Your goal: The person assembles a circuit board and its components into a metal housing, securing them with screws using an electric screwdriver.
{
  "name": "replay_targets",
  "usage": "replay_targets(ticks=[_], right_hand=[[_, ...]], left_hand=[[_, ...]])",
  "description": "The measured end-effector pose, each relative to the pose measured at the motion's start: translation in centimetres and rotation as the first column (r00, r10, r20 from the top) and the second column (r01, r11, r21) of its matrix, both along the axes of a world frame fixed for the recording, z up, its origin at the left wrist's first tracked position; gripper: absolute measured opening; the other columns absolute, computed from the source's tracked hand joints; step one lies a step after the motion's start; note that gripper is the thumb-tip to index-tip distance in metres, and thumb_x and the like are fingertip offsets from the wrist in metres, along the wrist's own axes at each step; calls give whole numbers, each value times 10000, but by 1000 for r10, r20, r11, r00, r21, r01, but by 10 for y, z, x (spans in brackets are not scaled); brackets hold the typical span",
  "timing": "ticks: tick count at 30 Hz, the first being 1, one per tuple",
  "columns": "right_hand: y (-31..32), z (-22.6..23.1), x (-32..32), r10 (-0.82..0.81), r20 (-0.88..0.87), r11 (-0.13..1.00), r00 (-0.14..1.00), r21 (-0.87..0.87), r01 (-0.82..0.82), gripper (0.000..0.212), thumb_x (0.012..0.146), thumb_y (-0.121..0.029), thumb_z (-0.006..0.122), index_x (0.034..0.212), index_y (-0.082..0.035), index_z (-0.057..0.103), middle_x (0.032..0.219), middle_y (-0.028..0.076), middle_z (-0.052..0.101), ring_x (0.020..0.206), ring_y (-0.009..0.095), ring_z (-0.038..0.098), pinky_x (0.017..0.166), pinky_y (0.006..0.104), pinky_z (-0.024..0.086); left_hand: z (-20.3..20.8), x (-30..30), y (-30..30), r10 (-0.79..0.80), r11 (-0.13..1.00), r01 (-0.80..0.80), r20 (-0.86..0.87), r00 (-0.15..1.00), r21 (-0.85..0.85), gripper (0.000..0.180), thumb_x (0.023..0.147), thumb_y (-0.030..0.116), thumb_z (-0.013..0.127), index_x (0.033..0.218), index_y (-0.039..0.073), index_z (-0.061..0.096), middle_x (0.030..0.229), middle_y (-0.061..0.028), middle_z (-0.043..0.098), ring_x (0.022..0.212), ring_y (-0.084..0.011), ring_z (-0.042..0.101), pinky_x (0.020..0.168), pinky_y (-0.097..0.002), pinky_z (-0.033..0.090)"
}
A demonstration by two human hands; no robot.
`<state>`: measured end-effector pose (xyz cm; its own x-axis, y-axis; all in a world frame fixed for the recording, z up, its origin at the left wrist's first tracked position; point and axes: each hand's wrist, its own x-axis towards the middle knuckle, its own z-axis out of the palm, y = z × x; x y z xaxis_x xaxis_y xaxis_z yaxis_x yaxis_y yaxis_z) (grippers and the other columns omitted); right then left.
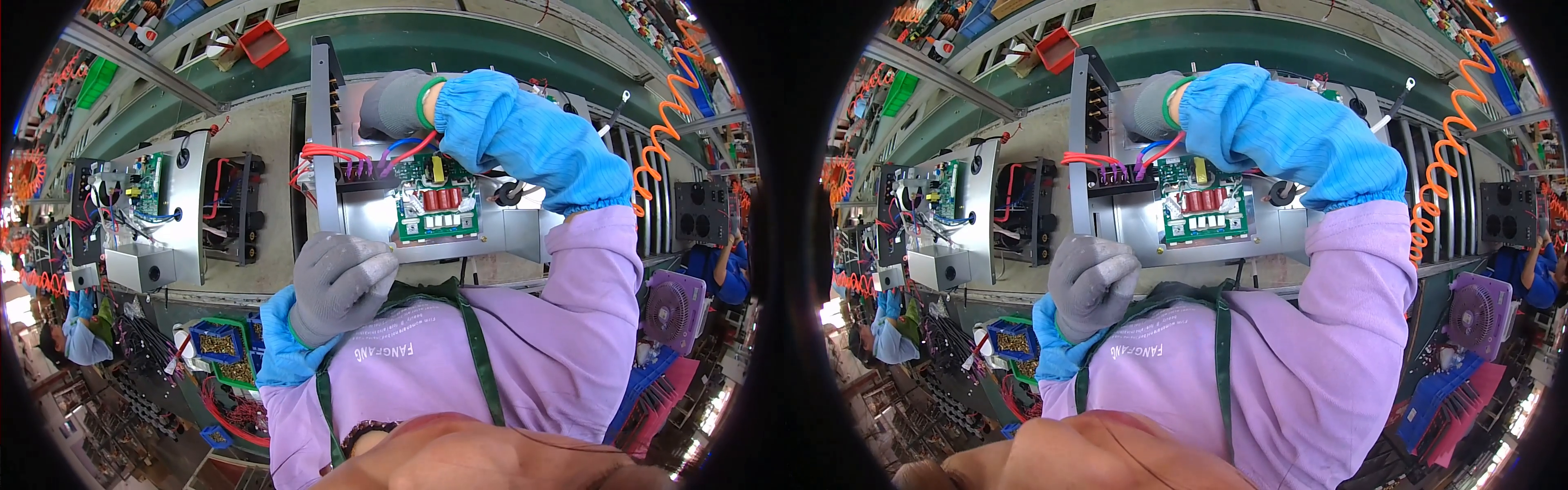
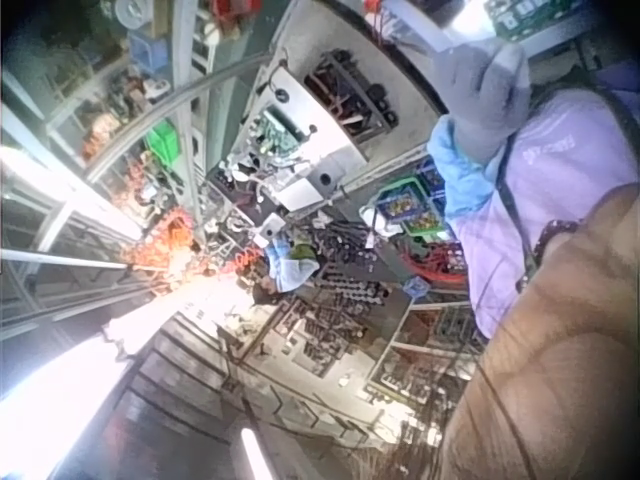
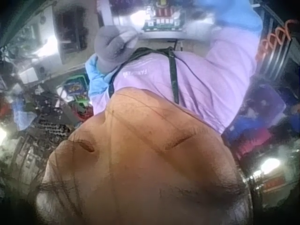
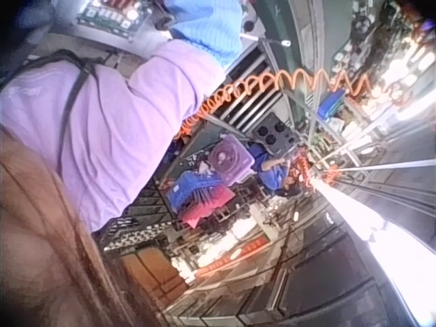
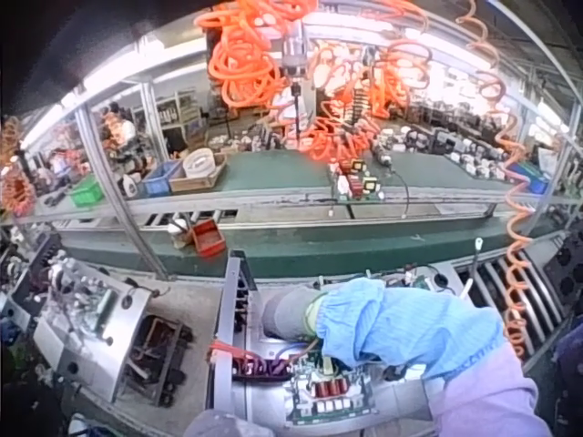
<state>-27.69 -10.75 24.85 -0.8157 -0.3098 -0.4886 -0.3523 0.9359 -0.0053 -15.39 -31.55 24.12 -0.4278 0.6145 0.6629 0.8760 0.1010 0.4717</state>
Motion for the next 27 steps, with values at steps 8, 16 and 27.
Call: replay_targets(ticks=[8, 16, 27], right_hand=[[-1, 0, -2, 9, 3, 1000, 1000, 20, -9, 396, 863, -394, 528, 971, -58, 705, 925, 148, 676, 832, 313, 655, 750, 413, 509], [0, 3, -2, 21, 18, 997, 1000, 69, -22, 377, 850, -382, 571, 1009, -66, 701, 958, 138, 680, 878, 315, 658, 782, 408, 516], [21, 44, 13, 88, -504, 919, 859, -292, -265, 206, 806, -116, 574, 989, -78, 660, 942, 130, 640, 876, 303, 625, 744, 363, 494]], left_hand=[[3, 1, 0, -4, 1000, 4, 14, 1000, 3, 268, 626, 29, 710, 866, 99, 613, 802, -29, 637, 671, -196, 620, 594, -309, 441], [1, -3, 3, -18, 1000, 18, 13, 1000, 24, 198, 663, 9, 696, 828, 77, 609, 764, -54, 627, 646, -226, 603, 572, -319, 441], [-16, 6, -7, 59, 994, -57, -21, 998, 88, 213, 721, 150, 679, 929, 135, 637, 842, -26, 599, 754, -208, 596, 656, -349, 463]])
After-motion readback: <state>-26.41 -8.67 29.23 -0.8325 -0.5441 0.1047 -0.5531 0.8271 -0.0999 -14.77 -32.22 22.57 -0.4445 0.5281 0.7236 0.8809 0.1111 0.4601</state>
